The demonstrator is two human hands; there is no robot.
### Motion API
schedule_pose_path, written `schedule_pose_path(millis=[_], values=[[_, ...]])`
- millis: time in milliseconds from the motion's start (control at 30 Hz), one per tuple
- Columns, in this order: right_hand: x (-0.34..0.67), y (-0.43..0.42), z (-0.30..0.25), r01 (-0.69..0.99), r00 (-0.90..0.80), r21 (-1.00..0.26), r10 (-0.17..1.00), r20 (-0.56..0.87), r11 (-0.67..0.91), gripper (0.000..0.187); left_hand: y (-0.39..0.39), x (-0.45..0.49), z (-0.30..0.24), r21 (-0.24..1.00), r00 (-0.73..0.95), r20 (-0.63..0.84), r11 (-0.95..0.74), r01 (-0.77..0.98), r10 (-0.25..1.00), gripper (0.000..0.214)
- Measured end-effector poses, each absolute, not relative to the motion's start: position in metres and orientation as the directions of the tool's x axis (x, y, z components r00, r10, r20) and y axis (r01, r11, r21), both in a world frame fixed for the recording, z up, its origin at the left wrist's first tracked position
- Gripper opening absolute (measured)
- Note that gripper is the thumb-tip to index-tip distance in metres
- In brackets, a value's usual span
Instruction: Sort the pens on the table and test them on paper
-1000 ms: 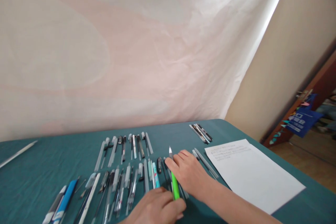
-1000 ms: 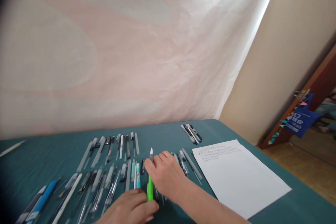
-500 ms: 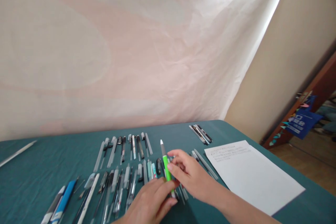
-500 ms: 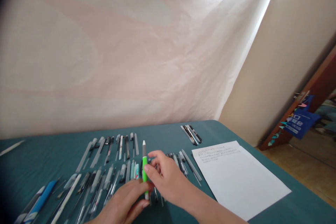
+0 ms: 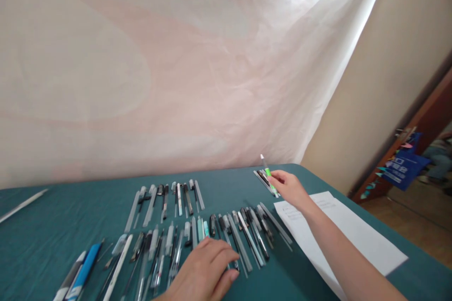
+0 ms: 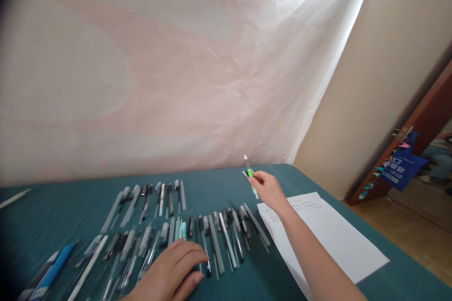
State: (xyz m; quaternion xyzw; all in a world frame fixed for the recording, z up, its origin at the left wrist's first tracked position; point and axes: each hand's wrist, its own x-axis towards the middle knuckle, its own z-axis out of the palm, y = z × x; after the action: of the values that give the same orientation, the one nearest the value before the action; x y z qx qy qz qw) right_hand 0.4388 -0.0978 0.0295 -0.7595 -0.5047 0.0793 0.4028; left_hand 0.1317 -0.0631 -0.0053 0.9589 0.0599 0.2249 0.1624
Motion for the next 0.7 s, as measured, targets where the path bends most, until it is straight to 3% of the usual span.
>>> schedule_pose_path(millis=[33, 67, 267, 700], values=[[0.461, -0.097, 0.024, 0.759, 0.543, -0.573, 0.786, 0.295, -0.309, 0.035, -0.063, 0.132, -0.003, 0.339, 0.898, 0.402, -0.94, 0.037, 0.181, 0.021], [0.482, -0.097, 0.018, 0.759, 0.58, -0.531, 0.761, 0.289, -0.377, 0.034, -0.064, 0.133, -0.001, 0.341, 0.9, 0.397, -0.939, 0.036, 0.178, 0.02], [0.547, -0.093, -0.013, 0.713, 0.687, -0.377, 0.698, 0.204, -0.592, 0.026, -0.065, 0.134, 0.002, 0.356, 0.904, 0.388, -0.934, 0.031, 0.178, 0.019], [0.571, -0.057, -0.039, 0.723, 0.675, -0.292, 0.73, 0.108, -0.626, 0.026, -0.063, 0.134, -0.003, 0.323, 0.875, 0.457, -0.946, 0.004, 0.159, 0.018]])
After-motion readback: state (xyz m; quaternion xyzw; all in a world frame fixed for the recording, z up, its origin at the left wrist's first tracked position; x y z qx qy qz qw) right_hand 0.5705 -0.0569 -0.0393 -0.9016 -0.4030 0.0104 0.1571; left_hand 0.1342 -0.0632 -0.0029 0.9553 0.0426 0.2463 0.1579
